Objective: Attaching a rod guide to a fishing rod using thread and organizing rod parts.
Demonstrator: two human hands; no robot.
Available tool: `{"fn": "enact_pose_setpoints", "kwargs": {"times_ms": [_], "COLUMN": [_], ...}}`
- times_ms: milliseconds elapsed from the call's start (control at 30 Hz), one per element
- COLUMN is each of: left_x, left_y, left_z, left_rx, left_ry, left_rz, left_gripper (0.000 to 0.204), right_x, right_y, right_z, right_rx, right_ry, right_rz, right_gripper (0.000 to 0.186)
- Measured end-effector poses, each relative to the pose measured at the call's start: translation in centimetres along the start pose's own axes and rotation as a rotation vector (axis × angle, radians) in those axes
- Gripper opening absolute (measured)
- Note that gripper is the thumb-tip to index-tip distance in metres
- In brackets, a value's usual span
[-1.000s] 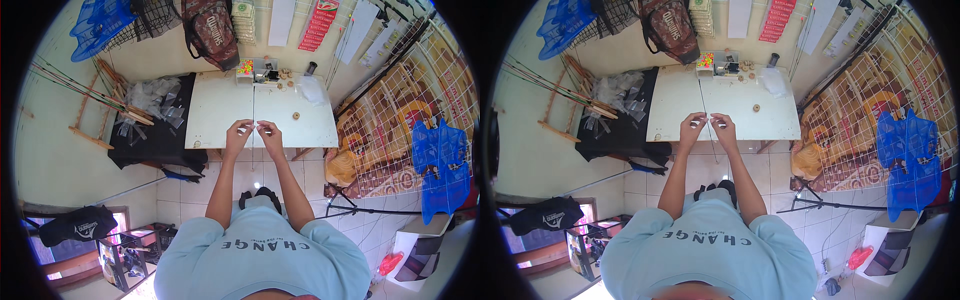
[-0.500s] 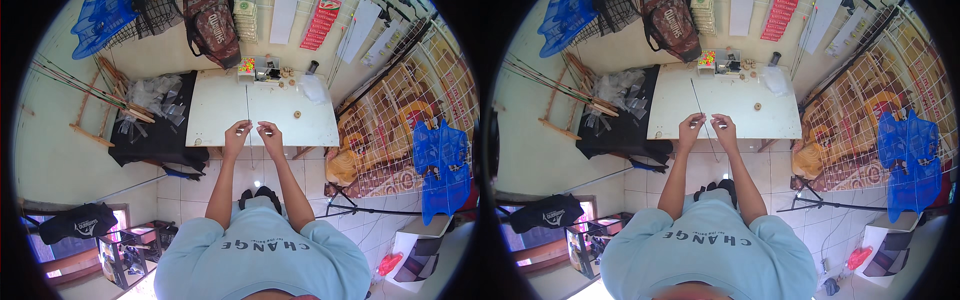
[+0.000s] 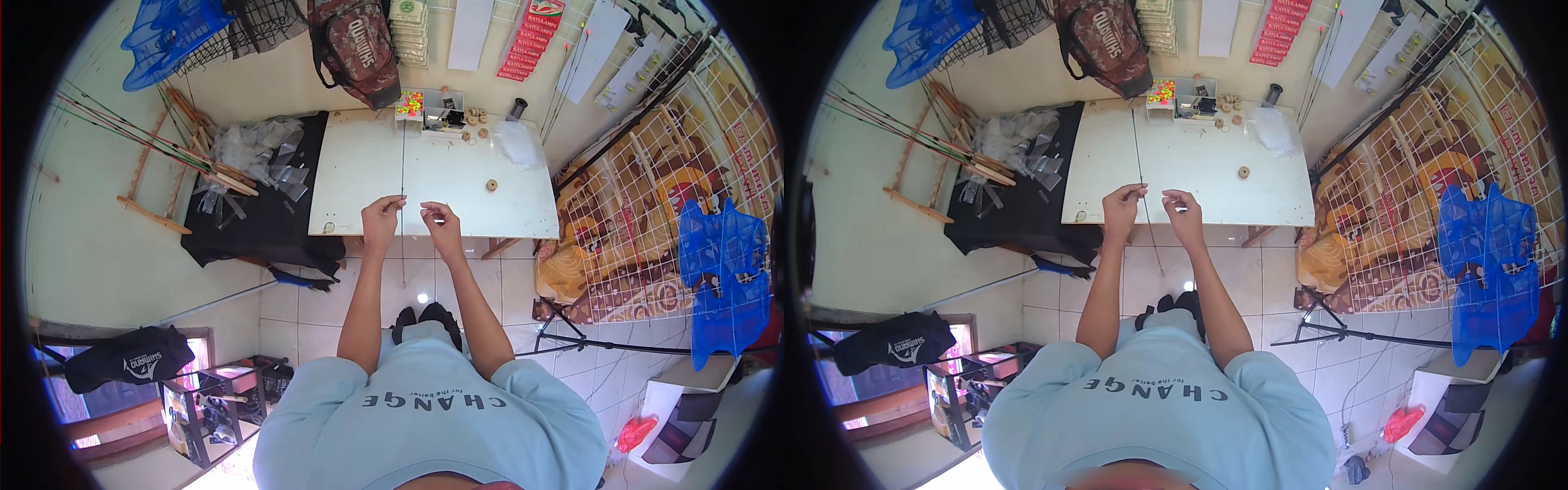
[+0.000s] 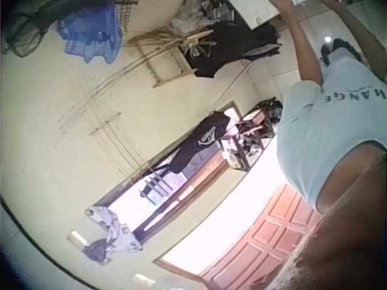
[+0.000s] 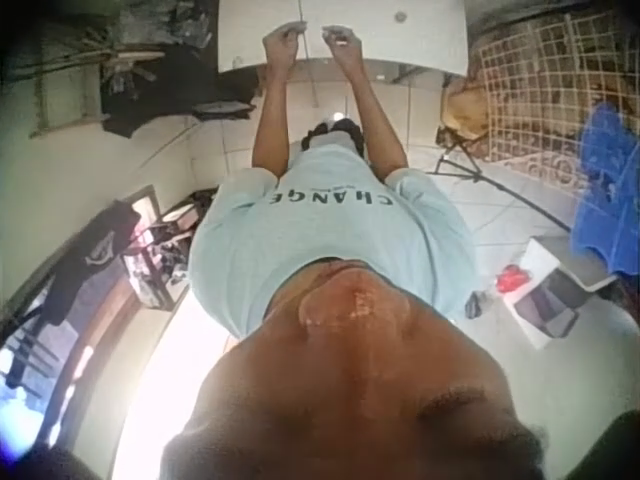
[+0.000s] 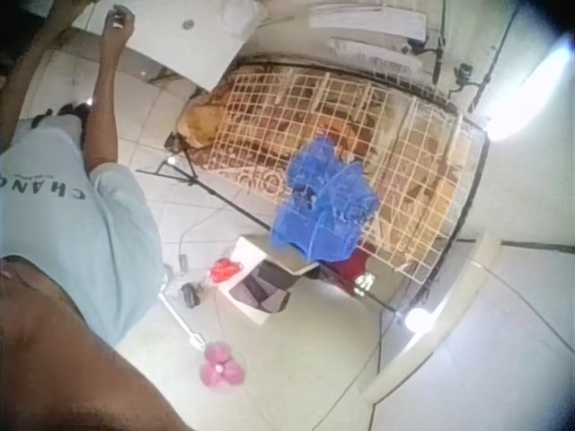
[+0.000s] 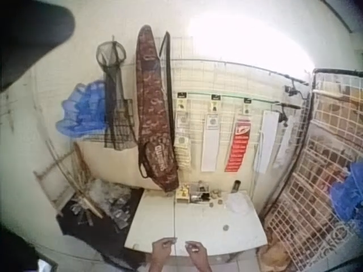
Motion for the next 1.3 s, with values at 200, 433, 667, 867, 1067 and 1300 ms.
{"fn": "enact_pose_setpoints", "kwargs": {"times_ms": [200,433,667,867,1067,1300], "left_x": [0.0,-0.5,-0.2,1.1,2.9,0.8], "left_y": [-0.1,-0.8,-0.4,-0.7,-1.2,-0.7], "left_z": [1.3,2.9,2.2,3.1,3.4,3.2], "left_rx": [0.023,0.128,0.126,0.269,0.214,0.302], "left_ry": [-0.211,-0.25,-0.228,-0.351,-0.362,-0.449], "left_rz": [-0.041,-0.118,-0.088,-0.113,-0.022,-0.105], "left_gripper": [0.017,0.02,0.026,0.029,0.016,0.017], "right_x": [0.5,0.8,0.9,1.2,0.8,0.6], "right_y": [0.1,0.2,0.1,0.1,-0.5,-0.6], "right_z": [0.3,0.3,0.2,0.3,-0.3,-0.9], "right_rx": [0.024,0.003,0.025,0.051,0.015,0.029], "right_ry": [0.01,0.026,0.021,0.027,0.02,0.033], "right_rz": [0.006,0.017,0.031,0.027,-0.006,-0.008], "right_gripper": [0.018,0.017,0.017,0.019,0.019,0.017]}}
Point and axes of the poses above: each hand's wrist, its own y-axis away from the middle knuckle, its own x-axis out of the palm, z = x × y, the point moved 1 cm from there along -y, towards the middle knuckle, and after that the axes turned 14 degrees about -z, right-handed, at the moved point
